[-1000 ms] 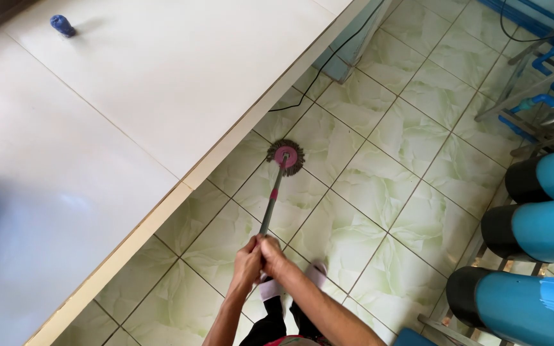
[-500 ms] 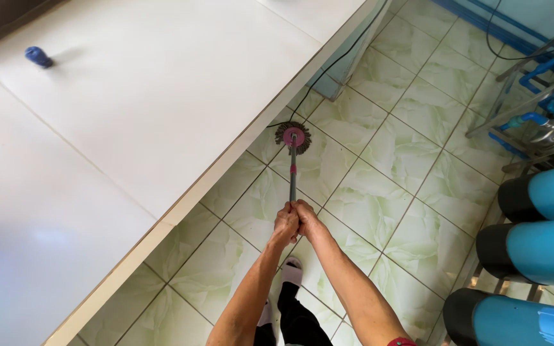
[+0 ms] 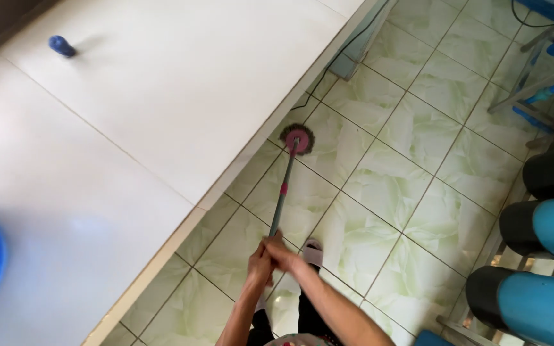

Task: Mop the floor of a water purification room and then prepare white tape for maintenance.

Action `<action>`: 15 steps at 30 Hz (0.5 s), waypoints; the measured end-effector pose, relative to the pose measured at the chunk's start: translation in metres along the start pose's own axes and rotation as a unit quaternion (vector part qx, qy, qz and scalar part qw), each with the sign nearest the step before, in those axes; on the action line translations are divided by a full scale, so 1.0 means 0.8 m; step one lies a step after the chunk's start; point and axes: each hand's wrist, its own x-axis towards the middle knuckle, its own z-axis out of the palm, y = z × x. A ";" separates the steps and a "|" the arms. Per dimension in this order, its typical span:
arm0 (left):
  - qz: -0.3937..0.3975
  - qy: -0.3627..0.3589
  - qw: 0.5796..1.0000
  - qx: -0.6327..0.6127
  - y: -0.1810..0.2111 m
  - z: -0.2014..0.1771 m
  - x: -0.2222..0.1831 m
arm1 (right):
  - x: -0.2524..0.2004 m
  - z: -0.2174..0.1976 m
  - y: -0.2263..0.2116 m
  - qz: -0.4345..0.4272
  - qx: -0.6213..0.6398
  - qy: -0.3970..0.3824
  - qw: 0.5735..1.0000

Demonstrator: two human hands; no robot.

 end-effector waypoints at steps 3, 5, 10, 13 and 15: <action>0.042 -0.005 0.996 0.082 -0.020 -0.077 -0.038 | -0.002 0.055 0.074 -0.040 0.024 0.013 0.999; -0.033 0.007 0.993 0.116 -0.006 -0.120 -0.097 | -0.028 0.101 0.115 0.021 0.093 -0.003 0.995; -0.086 -0.004 0.992 0.092 -0.010 -0.150 -0.098 | -0.062 0.137 0.099 0.071 0.103 0.023 0.992; -0.023 -0.015 0.991 0.132 -0.031 -0.138 -0.026 | -0.038 0.115 0.071 0.057 0.082 0.023 0.995; 0.045 -0.024 0.986 0.160 -0.041 -0.121 0.032 | -0.025 0.098 0.034 0.039 0.074 0.019 0.996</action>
